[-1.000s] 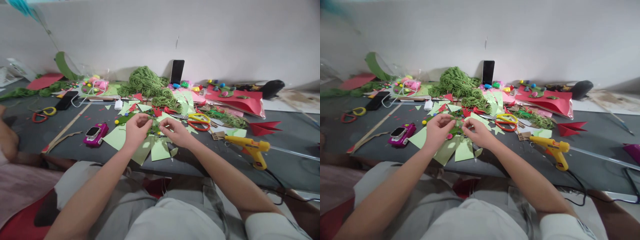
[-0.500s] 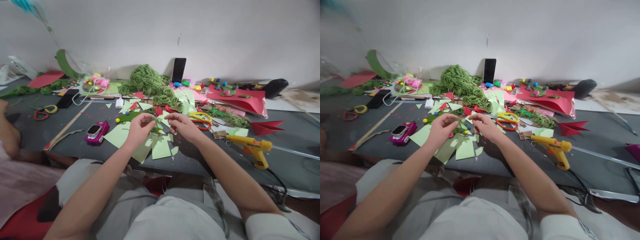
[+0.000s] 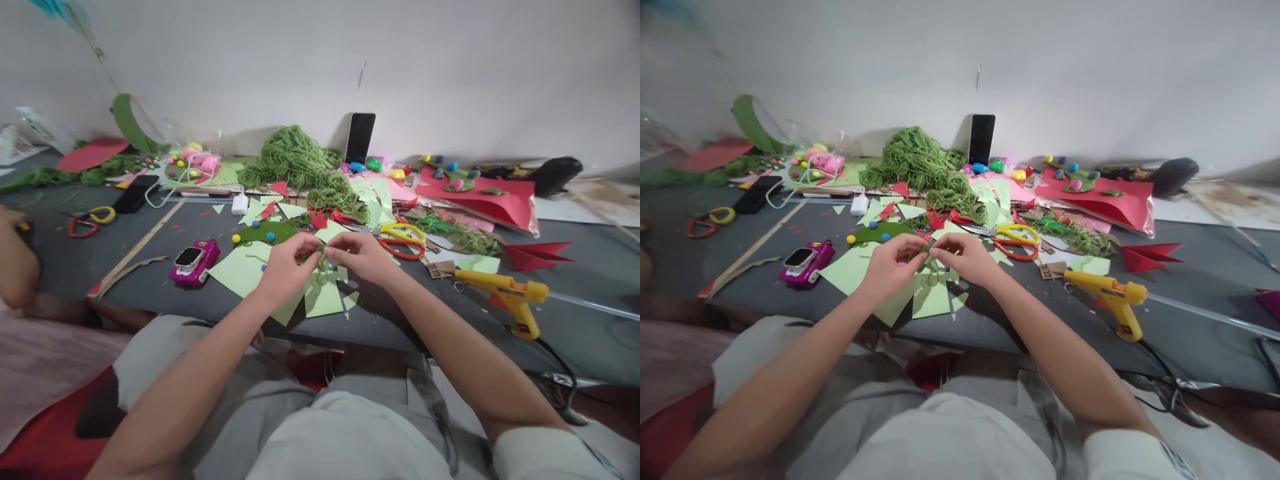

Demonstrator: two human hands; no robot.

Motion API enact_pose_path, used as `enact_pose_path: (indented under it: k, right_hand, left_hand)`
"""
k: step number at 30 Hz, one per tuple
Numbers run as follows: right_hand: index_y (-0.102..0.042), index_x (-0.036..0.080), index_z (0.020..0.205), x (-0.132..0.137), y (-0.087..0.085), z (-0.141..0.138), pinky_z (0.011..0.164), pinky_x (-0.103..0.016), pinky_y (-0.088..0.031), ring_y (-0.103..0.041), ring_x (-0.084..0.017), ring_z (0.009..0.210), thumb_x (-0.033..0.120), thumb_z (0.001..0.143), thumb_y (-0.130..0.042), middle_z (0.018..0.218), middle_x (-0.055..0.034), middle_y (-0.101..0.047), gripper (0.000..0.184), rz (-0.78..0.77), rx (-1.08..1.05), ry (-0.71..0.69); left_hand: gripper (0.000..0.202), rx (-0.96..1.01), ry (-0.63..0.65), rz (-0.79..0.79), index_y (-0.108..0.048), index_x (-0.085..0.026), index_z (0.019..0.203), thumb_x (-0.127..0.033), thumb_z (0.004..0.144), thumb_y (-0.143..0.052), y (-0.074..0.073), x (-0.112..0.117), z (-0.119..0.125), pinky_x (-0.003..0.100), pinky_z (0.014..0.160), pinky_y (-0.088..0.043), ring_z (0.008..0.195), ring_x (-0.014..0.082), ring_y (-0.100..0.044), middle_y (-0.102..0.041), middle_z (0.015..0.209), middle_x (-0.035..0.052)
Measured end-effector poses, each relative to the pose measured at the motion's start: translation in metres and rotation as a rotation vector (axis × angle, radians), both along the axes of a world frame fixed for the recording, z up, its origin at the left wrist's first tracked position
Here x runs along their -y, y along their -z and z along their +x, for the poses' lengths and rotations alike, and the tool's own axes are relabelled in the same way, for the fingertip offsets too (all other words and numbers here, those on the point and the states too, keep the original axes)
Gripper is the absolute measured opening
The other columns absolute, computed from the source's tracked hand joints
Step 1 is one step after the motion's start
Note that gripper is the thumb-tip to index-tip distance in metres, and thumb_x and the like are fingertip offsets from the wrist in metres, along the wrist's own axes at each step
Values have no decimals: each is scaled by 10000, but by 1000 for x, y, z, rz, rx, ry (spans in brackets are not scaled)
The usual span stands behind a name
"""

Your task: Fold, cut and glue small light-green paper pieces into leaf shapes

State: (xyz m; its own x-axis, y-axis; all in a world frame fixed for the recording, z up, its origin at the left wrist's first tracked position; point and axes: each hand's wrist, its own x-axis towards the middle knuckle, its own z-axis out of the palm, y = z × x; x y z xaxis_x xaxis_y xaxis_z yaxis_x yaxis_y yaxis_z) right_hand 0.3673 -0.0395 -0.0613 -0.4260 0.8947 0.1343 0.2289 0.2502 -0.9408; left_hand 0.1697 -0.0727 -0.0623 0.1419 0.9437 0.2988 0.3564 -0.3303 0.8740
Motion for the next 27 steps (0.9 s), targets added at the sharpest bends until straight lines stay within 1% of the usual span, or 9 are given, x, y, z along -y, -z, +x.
enact_pose_path:
  k: [7, 13, 16, 18, 20, 22, 23, 25, 27]
  right_hand:
    - [-696, 164, 855, -16, 4, 20, 628, -294, -435, -541, -136, 649, 446, 837, -712, 765, -30, -669, 283, 63, 17, 88]
    - [-702, 173, 906, -24, 9, 29, 719, -355, -503, -619, -186, 735, 263, 816, -621, 910, -77, -722, 150, 174, 187, 183]
    - [-710, 180, 841, -27, 13, 32, 779, -405, -516, -637, -225, 798, 194, 784, -573, 930, -100, -722, 149, 222, 278, 279]
    - [-715, 181, 835, -27, 13, 32, 874, -454, -510, -649, -260, 902, 161, 758, -563, 986, -116, -717, 172, 294, 302, 331]
    - [-726, 186, 944, -23, 10, 30, 983, -477, -483, -645, -282, 1071, 150, 763, -562, 1115, -119, -711, 247, 335, 233, 272]
    - [-706, 205, 1102, -15, 6, 23, 1023, -451, -484, -631, -265, 1180, 199, 828, -576, 1206, -96, -705, 304, 238, 86, 74]
    - [-689, 214, 1155, -11, 4, 18, 1007, -427, -501, -642, -251, 1176, 254, 869, -590, 1211, -84, -709, 306, 153, 13, -34]
    - [-681, 209, 1157, -2, 1, 7, 923, -379, -534, -679, -227, 1050, 389, 897, -644, 1125, -73, -728, 319, 22, -78, -143]
    - [-694, 188, 1064, 3, 0, -2, 763, -324, -528, -655, -184, 825, 489, 870, -690, 939, -52, -717, 358, -22, -94, -106]
  left_hand:
    - [200, 114, -117, -15, -668, -192, 946, -294, 800, -759, -2, -10, -7, 307, 723, -591, 798, 188, -721, -747, 849, 55]
    - [223, 197, -129, -42, -677, -188, 931, -280, 760, -788, -4, -11, -10, 301, 704, -598, 763, 180, -718, -759, 826, 54]
    - [224, 204, -127, -46, -678, -191, 920, -281, 752, -794, -4, -11, -11, 314, 716, -606, 770, 186, -722, -761, 827, 55]
    - [216, 198, -117, -49, -679, -193, 912, -281, 752, -794, -5, -11, -10, 319, 719, -610, 776, 192, -726, -759, 825, 55]
    - [211, 194, -100, -58, -680, -194, 917, -284, 761, -790, -4, -9, -9, 319, 720, -612, 783, 194, -730, -759, 833, 56]
    - [216, 197, -82, -64, -677, -196, 931, -295, 772, -786, -3, -8, -7, 313, 713, -611, 787, 194, -732, -758, 842, 56]
    - [221, 198, -79, -63, -674, -196, 935, -301, 776, -785, -3, -7, -6, 309, 705, -609, 788, 193, -731, -758, 845, 55]
    - [228, 201, -79, -60, -667, -195, 939, -307, 779, -785, -2, -6, -5, 300, 681, -600, 778, 190, -727, -758, 845, 55]
    - [230, 207, -85, -65, -668, -193, 941, -308, 779, -783, -2, -5, -4, 292, 653, -591, 762, 186, -721, -761, 849, 58]
